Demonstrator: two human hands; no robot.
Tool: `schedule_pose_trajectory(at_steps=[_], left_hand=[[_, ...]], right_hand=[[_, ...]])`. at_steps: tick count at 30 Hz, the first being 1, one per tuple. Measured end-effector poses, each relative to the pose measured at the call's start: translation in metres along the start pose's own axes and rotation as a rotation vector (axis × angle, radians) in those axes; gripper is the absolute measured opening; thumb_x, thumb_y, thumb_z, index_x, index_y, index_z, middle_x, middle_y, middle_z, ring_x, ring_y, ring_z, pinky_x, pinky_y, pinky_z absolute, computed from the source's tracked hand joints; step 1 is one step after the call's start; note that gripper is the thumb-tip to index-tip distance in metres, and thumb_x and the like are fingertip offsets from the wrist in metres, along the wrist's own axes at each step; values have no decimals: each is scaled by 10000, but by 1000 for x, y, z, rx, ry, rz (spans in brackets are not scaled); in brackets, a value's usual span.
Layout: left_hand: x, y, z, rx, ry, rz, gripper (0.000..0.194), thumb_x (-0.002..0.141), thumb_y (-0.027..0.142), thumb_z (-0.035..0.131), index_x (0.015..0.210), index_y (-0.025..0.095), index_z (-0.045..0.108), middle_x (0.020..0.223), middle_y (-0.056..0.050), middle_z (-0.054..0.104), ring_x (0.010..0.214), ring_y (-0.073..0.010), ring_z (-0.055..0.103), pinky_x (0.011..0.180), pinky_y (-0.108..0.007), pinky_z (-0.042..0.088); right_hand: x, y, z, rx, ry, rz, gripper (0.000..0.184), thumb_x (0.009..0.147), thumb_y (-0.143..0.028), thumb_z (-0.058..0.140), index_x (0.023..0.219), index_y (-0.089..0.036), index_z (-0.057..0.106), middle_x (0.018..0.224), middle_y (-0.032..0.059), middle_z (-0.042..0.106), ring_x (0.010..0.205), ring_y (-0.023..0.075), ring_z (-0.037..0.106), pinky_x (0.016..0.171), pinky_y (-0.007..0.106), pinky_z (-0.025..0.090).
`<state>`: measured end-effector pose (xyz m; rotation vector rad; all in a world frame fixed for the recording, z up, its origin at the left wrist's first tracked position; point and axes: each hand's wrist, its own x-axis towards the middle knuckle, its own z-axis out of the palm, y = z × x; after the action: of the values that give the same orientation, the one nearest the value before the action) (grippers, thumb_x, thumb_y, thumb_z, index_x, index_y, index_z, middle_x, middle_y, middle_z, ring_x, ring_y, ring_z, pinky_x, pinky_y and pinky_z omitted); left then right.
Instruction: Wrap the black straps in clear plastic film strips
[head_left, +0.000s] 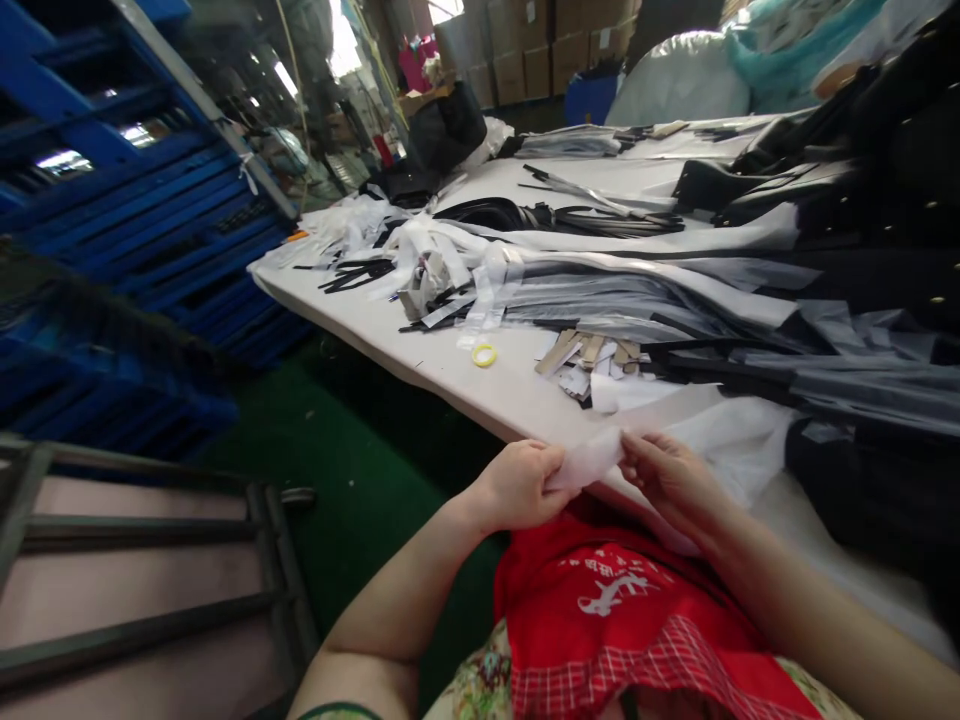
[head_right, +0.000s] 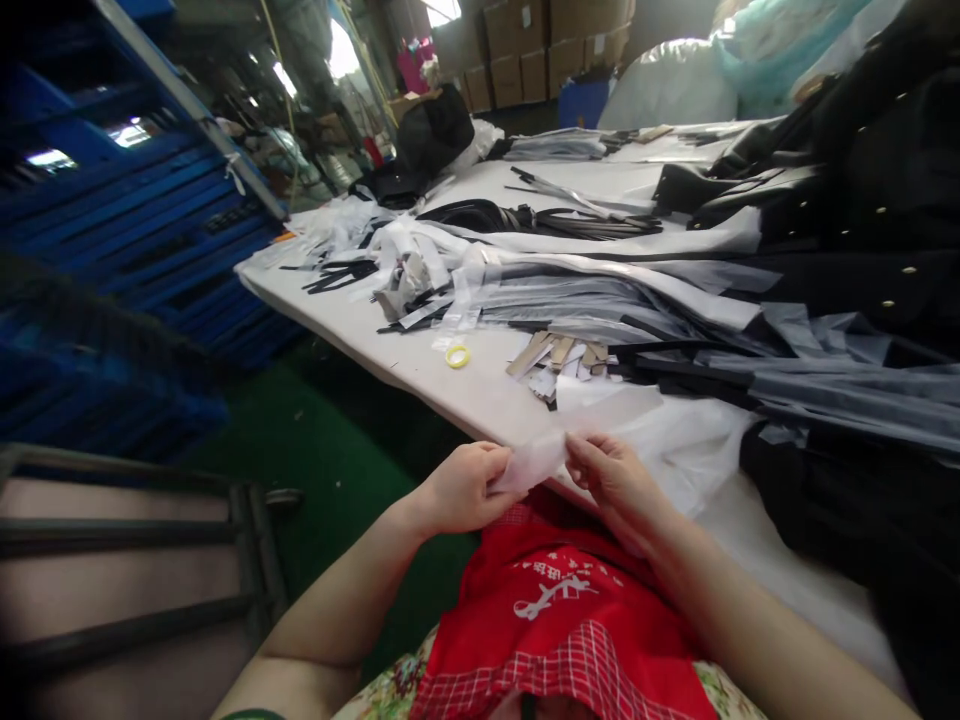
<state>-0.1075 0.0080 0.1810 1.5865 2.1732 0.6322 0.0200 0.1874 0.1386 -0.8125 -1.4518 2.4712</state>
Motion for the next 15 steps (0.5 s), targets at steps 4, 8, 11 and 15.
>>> schedule_pose_trajectory(at_steps=[4, 8, 11, 15], left_hand=[[-33, -15, -4, -24, -80, -60, 397, 827, 466, 651, 581, 206, 480, 547, 25, 475, 589, -149, 506, 767, -280, 441], [-70, -32, -4, -33, -156, -280, 400, 764, 547, 697, 591, 204, 588, 532, 12, 552, 578, -168, 562, 738, -289, 451], [-97, -46, 0, -58, -395, -501, 373, 653, 566, 770, 613, 213, 658, 511, 9, 599, 524, -183, 590, 592, -276, 440], [-106, -55, 1, 17, -396, -541, 550, 488, 544, 872, 890, 190, 745, 873, -105, 749, 848, -319, 696, 771, -367, 524]], right_hand=[[13, 9, 13, -243, -53, -29, 463, 696, -615, 764, 646, -164, 675, 534, -2, 536, 494, 95, 428, 467, 232, 339], [25, 21, 27, -405, -147, 30, 501, 703, -668, 715, 628, -175, 674, 502, -7, 517, 474, 107, 413, 451, 240, 314], [31, 34, 34, -368, -210, 60, 469, 735, -629, 706, 621, -179, 635, 536, -6, 529, 489, 109, 411, 454, 236, 305], [32, 44, 39, -451, -362, 75, 497, 752, -650, 677, 626, -173, 625, 527, -11, 508, 486, 104, 393, 450, 236, 278]])
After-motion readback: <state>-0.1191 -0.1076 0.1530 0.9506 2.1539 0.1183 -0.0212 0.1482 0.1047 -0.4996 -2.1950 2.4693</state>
